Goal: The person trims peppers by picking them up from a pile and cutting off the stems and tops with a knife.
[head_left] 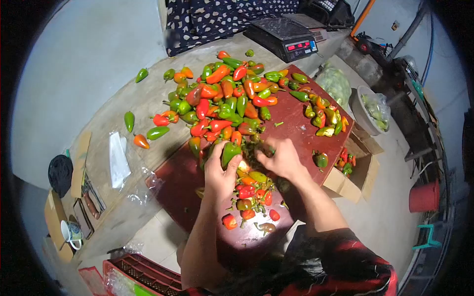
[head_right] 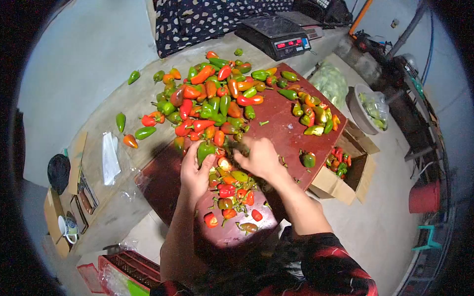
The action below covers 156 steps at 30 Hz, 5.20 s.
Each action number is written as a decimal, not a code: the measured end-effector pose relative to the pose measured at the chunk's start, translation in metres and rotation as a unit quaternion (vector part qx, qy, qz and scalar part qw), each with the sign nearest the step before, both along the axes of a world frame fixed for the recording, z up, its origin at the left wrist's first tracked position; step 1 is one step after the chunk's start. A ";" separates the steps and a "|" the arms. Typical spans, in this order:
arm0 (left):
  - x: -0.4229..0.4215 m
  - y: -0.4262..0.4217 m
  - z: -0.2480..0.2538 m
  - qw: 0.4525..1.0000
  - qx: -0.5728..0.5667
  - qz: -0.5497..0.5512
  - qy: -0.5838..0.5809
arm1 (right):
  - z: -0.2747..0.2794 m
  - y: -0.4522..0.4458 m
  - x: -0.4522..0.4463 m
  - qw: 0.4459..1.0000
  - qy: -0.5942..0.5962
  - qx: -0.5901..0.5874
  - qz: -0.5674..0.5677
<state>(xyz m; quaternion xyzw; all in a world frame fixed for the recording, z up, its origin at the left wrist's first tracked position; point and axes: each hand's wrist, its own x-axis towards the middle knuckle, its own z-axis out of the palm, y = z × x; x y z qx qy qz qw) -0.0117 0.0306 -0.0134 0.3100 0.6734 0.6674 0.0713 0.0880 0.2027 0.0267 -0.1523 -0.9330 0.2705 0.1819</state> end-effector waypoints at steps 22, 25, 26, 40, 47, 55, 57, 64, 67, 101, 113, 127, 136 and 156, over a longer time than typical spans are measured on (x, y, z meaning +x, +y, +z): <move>0.037 -0.006 0.035 0.992 -0.023 -0.109 0.062 | -0.014 0.011 0.000 0.982 -0.046 0.181 -0.041; 0.032 -0.009 0.042 0.994 0.019 -0.095 0.052 | 0.002 0.042 0.000 0.986 0.002 0.151 -0.073; 0.028 -0.010 0.040 0.995 0.025 -0.083 0.051 | 0.004 0.043 -0.001 0.987 -0.008 0.147 -0.072; -0.017 -0.023 0.009 0.863 0.360 -0.005 -0.354 | -0.032 0.028 -0.045 0.996 -0.056 0.064 -0.027; -0.019 -0.024 0.000 0.833 0.339 -0.031 -0.436 | -0.034 0.025 -0.063 0.983 -0.135 0.119 -0.035; 0.008 0.004 0.001 0.967 0.035 -0.047 -0.247 | -0.007 -0.011 -0.011 0.937 0.012 -0.349 0.026; 0.012 -0.001 0.014 0.964 0.002 -0.102 -0.244 | -0.016 -0.023 -0.003 0.903 0.018 -0.422 0.074; 0.011 -0.003 0.019 0.990 -0.053 -0.028 -0.125 | 0.010 -0.003 0.001 0.995 -0.084 -0.041 0.023; 0.010 -0.001 0.017 0.996 -0.085 -0.012 -0.029 | 0.004 -0.003 0.003 0.995 -0.066 0.063 0.027; 0.012 -0.015 0.032 0.996 -0.008 -0.037 -0.080 | -0.020 0.052 -0.020 0.975 -0.139 0.134 -0.110; -0.023 -0.027 0.016 0.875 0.283 0.067 -0.386 | -0.042 -0.004 -0.066 0.990 -0.075 -0.083 0.086; -0.038 -0.040 0.017 0.855 0.322 0.117 -0.390 | -0.013 0.029 -0.039 0.983 -0.175 -0.059 -0.009; -0.030 -0.028 0.003 0.983 0.059 0.065 -0.158 | -0.006 0.033 -0.010 0.942 -0.113 -0.316 -0.012; -0.003 -0.010 0.038 0.917 -0.069 -0.195 -0.340 | 0.006 0.014 -0.003 0.972 0.033 -0.233 -0.003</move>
